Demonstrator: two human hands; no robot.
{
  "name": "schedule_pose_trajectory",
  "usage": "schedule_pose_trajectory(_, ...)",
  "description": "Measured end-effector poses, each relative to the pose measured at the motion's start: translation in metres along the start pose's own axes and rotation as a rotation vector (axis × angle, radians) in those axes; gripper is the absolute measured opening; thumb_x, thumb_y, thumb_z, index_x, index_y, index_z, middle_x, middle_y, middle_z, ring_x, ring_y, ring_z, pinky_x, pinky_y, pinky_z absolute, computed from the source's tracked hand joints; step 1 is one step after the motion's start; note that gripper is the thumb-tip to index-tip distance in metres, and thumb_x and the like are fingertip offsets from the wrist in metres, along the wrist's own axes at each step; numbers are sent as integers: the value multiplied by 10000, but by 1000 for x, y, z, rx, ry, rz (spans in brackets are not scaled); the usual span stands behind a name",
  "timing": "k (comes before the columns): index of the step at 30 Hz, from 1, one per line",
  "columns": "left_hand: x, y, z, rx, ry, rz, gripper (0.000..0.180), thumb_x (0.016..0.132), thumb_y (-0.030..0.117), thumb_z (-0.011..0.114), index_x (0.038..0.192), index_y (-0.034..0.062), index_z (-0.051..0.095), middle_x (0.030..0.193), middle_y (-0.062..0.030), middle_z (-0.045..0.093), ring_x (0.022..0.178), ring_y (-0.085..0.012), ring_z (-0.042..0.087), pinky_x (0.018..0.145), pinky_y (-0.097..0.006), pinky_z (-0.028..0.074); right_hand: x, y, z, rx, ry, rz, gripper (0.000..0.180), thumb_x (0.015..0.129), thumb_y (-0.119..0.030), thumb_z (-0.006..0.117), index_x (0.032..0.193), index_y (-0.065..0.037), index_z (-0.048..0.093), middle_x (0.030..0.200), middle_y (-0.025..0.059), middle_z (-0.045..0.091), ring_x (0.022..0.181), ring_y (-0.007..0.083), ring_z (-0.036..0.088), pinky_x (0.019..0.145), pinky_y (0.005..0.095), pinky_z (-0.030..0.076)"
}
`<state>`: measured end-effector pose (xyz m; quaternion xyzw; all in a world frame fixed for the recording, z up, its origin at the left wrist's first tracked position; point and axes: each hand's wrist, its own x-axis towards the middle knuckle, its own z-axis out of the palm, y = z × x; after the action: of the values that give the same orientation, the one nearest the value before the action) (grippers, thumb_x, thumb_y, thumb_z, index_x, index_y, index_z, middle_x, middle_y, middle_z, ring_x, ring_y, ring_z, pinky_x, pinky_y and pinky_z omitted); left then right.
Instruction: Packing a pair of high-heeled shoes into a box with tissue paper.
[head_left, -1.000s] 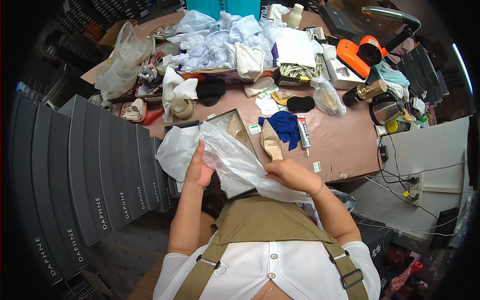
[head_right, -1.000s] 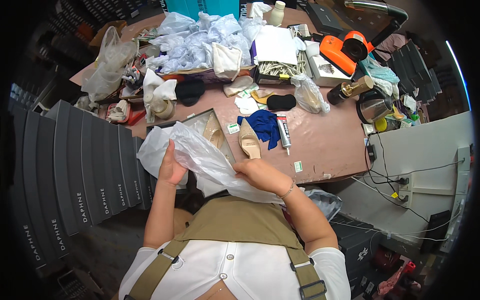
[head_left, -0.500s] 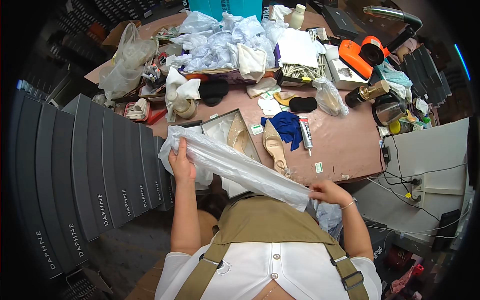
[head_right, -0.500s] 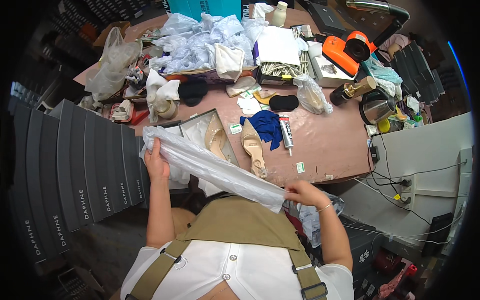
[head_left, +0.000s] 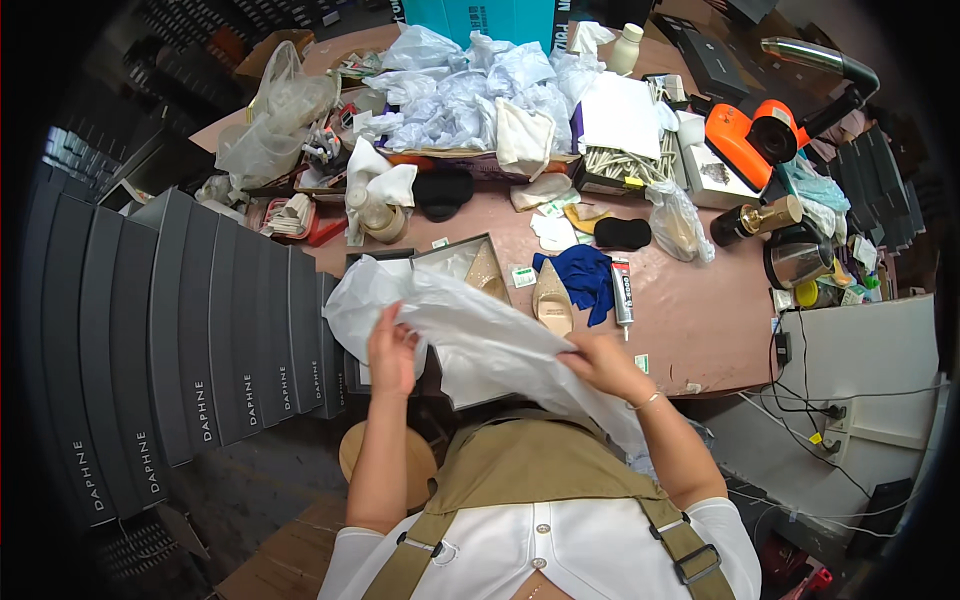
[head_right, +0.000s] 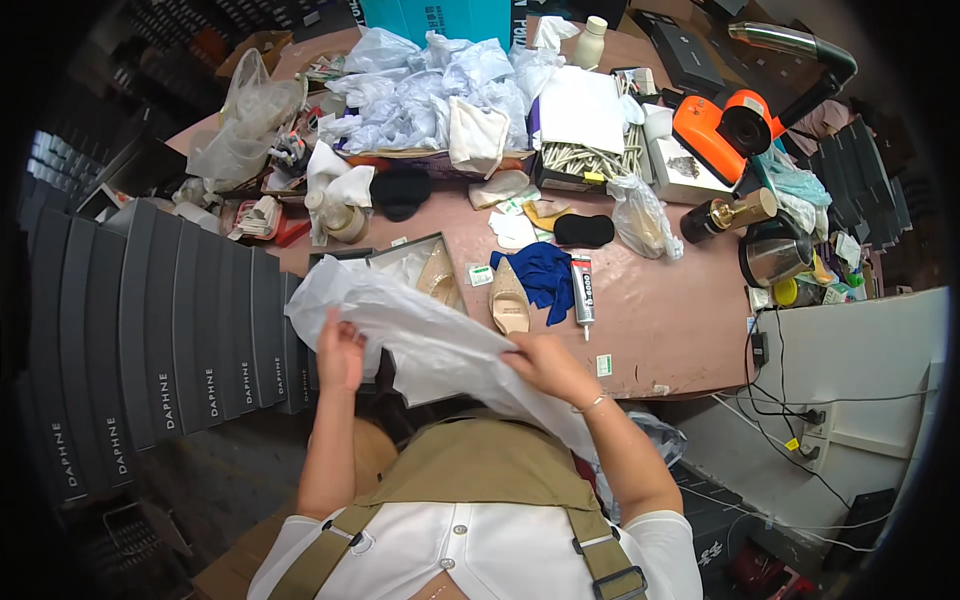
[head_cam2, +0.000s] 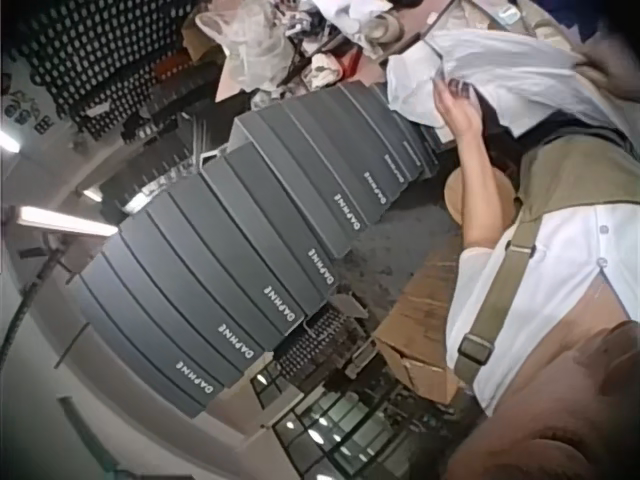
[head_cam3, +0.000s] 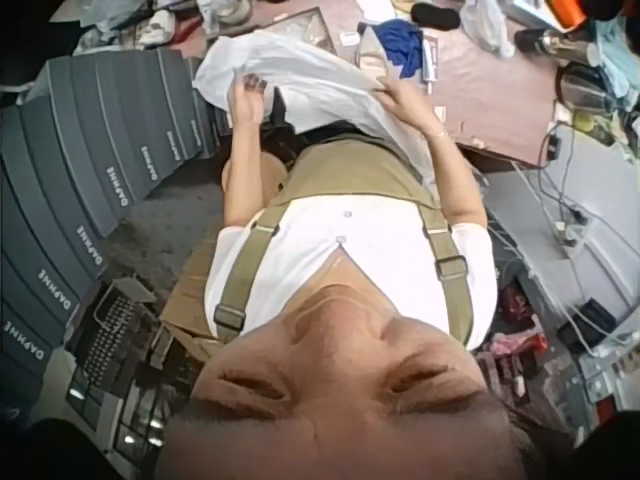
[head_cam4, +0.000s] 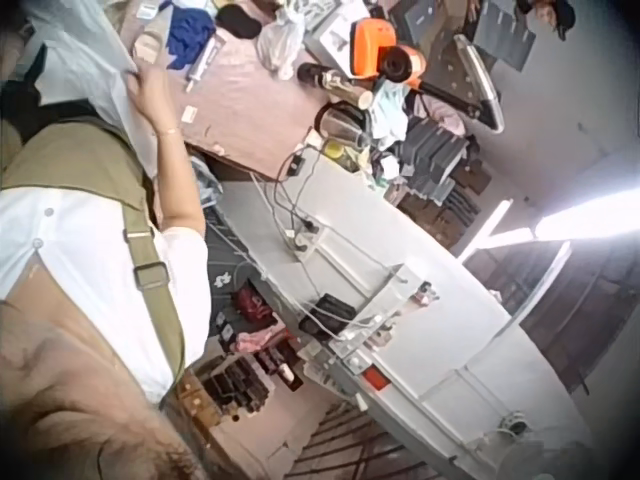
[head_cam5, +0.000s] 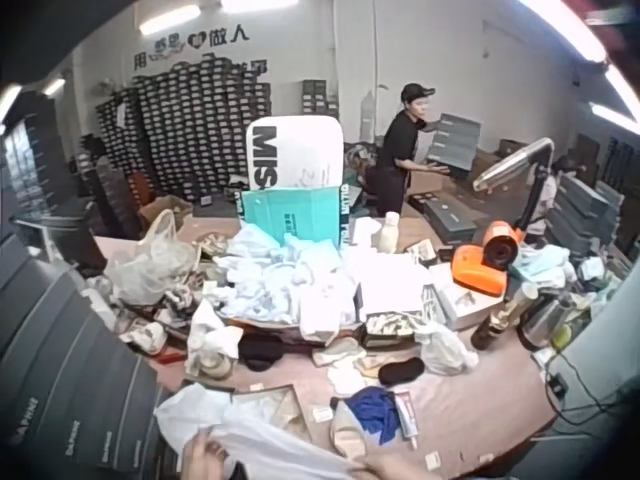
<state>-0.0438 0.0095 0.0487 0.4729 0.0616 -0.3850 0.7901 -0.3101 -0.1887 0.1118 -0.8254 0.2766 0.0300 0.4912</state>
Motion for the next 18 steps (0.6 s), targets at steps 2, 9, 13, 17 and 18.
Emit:
schedule_pose_trajectory(2,3,-58,5,524,-56,-150,442,867,228,640,1217,1,495,1087,-75,583,975,-191,571,859,-336,451,-15,-2,-19,17,169,23,171,833,-142,592,885,20,581,810,220,603,768,391,584,657,414,458)
schedule_pose_trajectory(9,51,-132,12,734,-45,-138,480,824,104,651,1238,-32,449,1103,-127,579,972,-219,570,827,-324,462,-26,-12,-35,-411,385,-164,311,809,-62,584,1119,-73,575,801,158,566,698,355,580,612,432,461)
schedule_pose_trajectory(13,27,-101,10,493,-136,-32,416,823,72,632,1202,-2,477,1062,-111,593,944,-187,581,802,-293,472,-10,-48,-44,-650,396,-115,421,786,-44,585,1197,-105,521,817,141,571,685,337,582,601,412,472)
schedule_pose_trajectory(17,-21,-20,11,237,-377,-129,381,846,121,584,1193,7,477,994,-90,598,831,-165,612,689,-284,516,17,-57,-44,-850,393,-211,624,792,-15,538,1370,-202,396,748,99,525,600,280,568,510,388,456)
schedule_pose_trajectory(18,-33,-1,6,244,-436,-185,387,850,158,573,1195,11,477,982,-86,600,808,-162,614,687,-282,515,27,-66,-37,-905,358,-247,644,799,-9,525,1392,-214,379,726,91,512,575,263,563,479,379,448)
